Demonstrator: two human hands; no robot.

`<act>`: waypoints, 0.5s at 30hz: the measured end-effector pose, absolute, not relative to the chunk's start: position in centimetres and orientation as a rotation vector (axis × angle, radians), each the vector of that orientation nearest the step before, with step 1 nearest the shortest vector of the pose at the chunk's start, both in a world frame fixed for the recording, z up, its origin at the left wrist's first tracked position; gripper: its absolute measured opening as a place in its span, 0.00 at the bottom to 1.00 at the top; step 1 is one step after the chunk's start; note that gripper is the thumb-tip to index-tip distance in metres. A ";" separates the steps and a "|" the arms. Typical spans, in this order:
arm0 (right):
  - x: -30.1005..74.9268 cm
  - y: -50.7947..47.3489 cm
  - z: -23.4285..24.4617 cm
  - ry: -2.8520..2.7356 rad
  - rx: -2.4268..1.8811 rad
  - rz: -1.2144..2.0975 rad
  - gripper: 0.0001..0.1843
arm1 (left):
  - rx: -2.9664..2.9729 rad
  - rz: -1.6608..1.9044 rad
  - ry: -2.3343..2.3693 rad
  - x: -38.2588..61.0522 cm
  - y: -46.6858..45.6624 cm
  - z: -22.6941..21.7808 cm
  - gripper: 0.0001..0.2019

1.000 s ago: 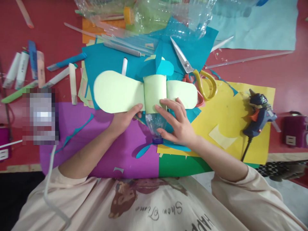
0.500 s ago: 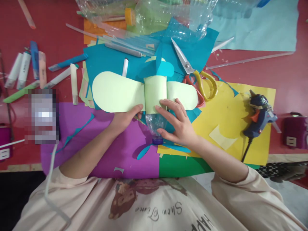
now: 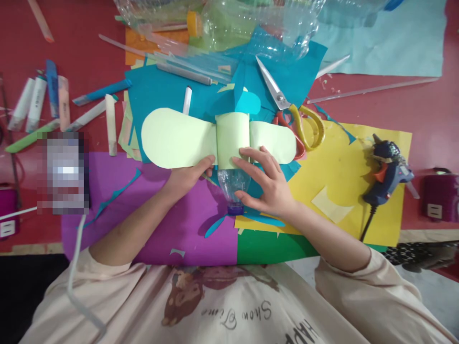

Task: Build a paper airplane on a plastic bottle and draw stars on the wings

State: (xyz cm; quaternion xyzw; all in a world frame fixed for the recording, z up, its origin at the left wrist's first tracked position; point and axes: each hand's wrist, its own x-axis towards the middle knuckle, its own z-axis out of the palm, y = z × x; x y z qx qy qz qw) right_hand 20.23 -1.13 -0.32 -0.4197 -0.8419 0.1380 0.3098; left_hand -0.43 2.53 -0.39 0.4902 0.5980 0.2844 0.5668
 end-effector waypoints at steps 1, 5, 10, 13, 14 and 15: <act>20.2 -1.1 -0.3 -2.228 -1.114 0.361 0.27 | 1.152 0.671 1.405 -0.4 2.5 -0.4 0.17; 20.1 -1.1 -0.1 -2.221 -1.089 0.323 0.26 | 1.142 0.681 1.411 -0.4 2.5 -0.3 0.16; 20.1 -1.0 -0.1 -2.221 -1.089 0.281 0.25 | 1.154 0.693 1.407 -0.3 2.5 0.0 0.15; 20.1 -1.0 -0.1 -2.230 -1.097 0.294 0.25 | 1.156 0.683 1.405 -0.3 2.6 -0.1 0.15; 20.1 -1.0 -0.1 -2.228 -1.091 0.297 0.25 | 1.154 0.680 1.406 -0.3 2.6 -0.2 0.16; 20.1 -1.0 -0.1 -2.223 -1.084 0.299 0.25 | 1.154 0.680 1.405 -0.3 2.6 -0.3 0.16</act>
